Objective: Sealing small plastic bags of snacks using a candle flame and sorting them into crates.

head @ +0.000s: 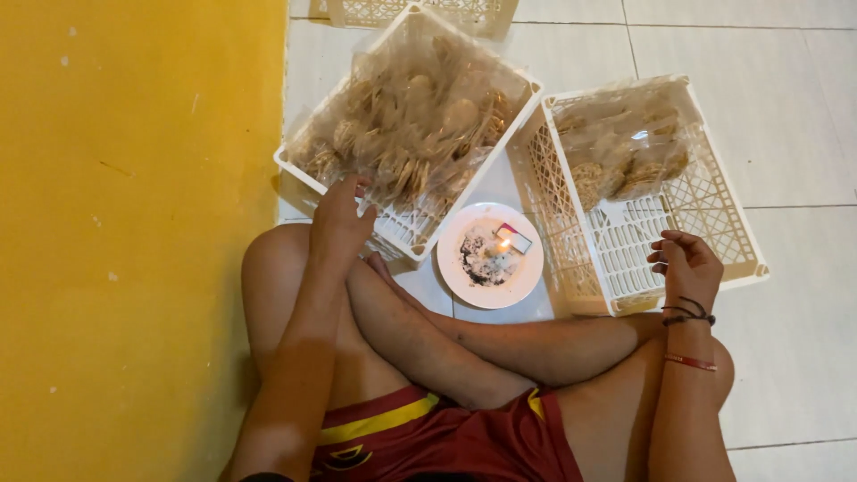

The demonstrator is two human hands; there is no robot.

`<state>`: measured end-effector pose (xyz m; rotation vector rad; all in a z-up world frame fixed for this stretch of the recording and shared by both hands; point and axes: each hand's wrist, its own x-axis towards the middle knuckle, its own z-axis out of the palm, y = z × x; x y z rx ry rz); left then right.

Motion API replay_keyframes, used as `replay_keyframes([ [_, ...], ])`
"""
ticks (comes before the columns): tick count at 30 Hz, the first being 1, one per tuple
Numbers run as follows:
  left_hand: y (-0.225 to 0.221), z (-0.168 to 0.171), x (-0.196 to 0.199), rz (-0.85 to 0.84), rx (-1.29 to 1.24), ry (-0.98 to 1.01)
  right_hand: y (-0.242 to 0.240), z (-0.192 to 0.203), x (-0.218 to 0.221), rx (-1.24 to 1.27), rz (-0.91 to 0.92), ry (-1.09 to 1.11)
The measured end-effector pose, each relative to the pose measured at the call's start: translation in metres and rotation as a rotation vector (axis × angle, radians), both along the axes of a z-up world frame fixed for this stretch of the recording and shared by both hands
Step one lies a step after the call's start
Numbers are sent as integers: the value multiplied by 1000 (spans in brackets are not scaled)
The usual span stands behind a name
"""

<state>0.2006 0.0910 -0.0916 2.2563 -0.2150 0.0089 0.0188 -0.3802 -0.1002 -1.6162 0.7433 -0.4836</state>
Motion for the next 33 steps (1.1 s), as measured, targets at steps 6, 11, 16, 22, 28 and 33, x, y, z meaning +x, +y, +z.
replay_keyframes([
  [6, 5, -10, 15, 152, 89, 16, 4, 7, -1, -5, 13, 17],
  [11, 38, 4, 51, 276, 121, -203, -5, -2, -3, -4, 18, 23],
  [16, 64, -14, 100, 373, 221, 56, -5, -2, -1, 7, 14, 48],
  [22, 66, -39, 124, 471, 410, 129, -8, -4, -5, 1, 33, 45],
  [28, 54, -20, 108, 483, 370, -24, -8, -2, -7, 7, 20, 29],
  [33, 55, -16, 98, 489, 218, -2, -9, -3, -4, 4, 33, 29],
])
